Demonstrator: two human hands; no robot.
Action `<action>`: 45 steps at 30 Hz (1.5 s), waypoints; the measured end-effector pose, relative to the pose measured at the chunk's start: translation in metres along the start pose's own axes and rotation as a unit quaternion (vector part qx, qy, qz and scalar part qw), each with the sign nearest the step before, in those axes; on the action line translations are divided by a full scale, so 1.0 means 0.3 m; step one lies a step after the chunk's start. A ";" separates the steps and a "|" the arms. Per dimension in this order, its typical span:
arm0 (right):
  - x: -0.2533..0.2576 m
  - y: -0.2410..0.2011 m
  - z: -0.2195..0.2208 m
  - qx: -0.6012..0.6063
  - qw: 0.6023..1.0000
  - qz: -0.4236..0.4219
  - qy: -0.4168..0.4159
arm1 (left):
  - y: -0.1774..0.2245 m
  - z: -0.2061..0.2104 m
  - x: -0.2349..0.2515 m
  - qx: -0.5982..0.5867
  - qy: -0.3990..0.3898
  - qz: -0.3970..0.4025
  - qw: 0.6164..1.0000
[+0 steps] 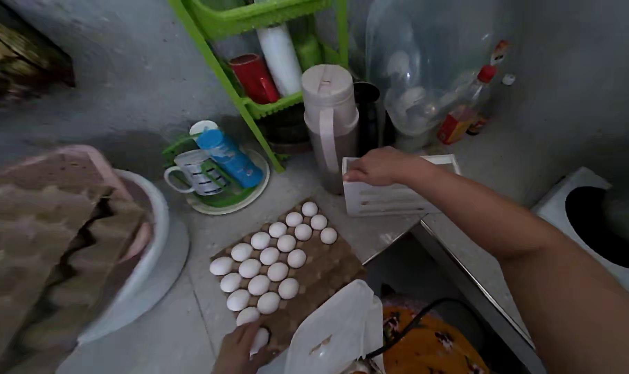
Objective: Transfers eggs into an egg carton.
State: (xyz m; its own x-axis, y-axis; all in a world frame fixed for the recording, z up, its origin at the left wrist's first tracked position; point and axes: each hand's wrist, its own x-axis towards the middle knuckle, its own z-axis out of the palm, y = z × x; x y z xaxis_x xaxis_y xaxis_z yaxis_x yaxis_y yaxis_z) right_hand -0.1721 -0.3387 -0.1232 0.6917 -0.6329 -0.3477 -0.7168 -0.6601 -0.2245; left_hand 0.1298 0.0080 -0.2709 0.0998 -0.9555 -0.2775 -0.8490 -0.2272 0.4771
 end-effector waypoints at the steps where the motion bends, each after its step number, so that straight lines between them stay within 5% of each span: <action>1: -0.006 -0.005 -0.013 -0.032 0.999 0.013 0.000 | -0.005 -0.002 -0.006 -0.006 0.003 -0.002 1.000; 6: -0.056 0.067 -0.039 -0.059 0.996 0.035 0.049 | 0.006 -0.016 -0.035 -0.017 0.039 -0.003 0.999; 14: -0.110 0.101 -0.093 0.197 0.964 -0.023 0.178 | 0.220 -0.158 0.032 -0.092 0.215 0.105 0.966; 21: -0.161 -0.169 -0.056 0.509 0.842 -0.167 -0.055 | 0.626 -0.267 0.325 -0.151 0.358 0.300 0.871; 25: -0.123 -0.187 -0.013 0.615 0.760 -0.210 0.015 | 0.740 -0.276 0.447 -0.199 0.359 0.333 0.849; 30: -0.027 -0.059 0.051 0.319 0.922 -0.049 0.215 | 0.547 -0.278 0.366 -0.113 0.222 0.235 0.940; 38: 0.050 -0.034 0.106 0.136 0.976 0.080 0.153 | 0.071 -0.082 0.066 -0.103 0.148 -0.016 0.984; 45: 0.061 0.040 0.147 0.015 0.983 -0.075 0.168 | -0.027 0.053 0.020 -0.073 0.174 -0.021 0.982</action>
State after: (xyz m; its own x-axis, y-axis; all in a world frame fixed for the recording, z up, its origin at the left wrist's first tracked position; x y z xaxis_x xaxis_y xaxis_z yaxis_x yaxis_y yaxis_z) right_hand -0.1719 -0.3402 -0.1724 0.7759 -0.6307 0.0100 -0.6036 -0.7470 -0.2788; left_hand 0.1291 0.0071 -0.2898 0.3260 -0.9453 -0.0089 -0.7592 -0.2674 0.5934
